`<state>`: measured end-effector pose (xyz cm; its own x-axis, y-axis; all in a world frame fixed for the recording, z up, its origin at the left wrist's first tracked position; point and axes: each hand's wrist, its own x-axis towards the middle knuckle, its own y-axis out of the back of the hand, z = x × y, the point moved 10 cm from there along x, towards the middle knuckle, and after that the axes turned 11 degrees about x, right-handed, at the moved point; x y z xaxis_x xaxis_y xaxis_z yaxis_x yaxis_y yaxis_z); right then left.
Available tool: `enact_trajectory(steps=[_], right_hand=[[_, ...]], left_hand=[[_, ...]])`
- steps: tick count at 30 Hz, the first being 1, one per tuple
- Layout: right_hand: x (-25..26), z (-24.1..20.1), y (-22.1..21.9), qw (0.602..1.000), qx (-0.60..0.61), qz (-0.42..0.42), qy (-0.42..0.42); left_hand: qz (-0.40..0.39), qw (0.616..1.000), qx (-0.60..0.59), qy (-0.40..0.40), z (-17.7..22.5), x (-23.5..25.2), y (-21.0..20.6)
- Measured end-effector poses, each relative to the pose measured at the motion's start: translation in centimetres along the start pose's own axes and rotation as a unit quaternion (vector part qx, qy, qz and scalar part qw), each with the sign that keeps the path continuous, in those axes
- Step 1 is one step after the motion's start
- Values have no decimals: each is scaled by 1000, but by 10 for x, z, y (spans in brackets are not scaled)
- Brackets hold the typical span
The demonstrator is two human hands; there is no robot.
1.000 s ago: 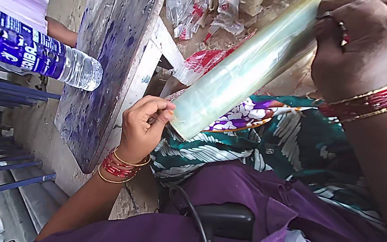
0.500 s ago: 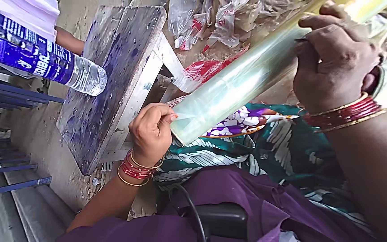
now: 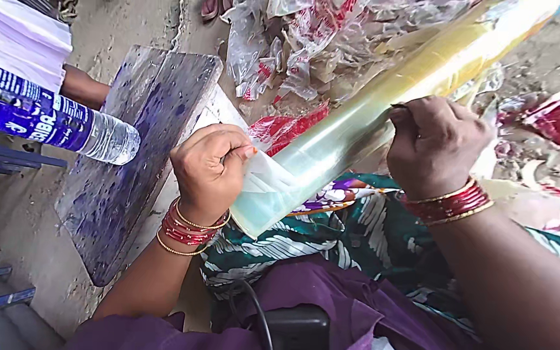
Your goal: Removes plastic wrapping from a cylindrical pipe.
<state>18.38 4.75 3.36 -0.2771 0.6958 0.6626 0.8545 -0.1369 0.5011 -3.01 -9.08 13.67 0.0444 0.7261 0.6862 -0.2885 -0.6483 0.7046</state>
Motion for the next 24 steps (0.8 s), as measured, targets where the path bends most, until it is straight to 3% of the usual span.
enact_trajectory(steps=[5, 8, 12, 15, 17, 20, 22, 24], right_hand=[[9, 3, 12, 1000, -3, 14, -16], [13, -12, 20, 999, 49, 17, 3], [9, -34, 11, 979, 201, -43, -3], [-3, -29, -18, 920, 364, -126, -76], [-8, -27, -33, 887, 412, -173, -119], [-9, -35, -33, 895, 393, -180, -108], [-7, -42, -31, 916, 355, -177, -65], [-11, -50, -35, 921, 332, -197, -41]], left_hand=[[22, 999, -37, 25, 16, 4, 34], [25, 986, -117, 118, 3, -7, 32], [32, 899, -259, 351, -38, -42, -2], [45, 837, -309, 449, -52, -57, -14], [7, 831, -359, 424, -52, -54, -18], [-137, 857, -382, 318, -44, -55, -25], [-215, 900, -274, 260, -41, -66, -32], [-199, 945, -158, 208, -37, -73, -31]])
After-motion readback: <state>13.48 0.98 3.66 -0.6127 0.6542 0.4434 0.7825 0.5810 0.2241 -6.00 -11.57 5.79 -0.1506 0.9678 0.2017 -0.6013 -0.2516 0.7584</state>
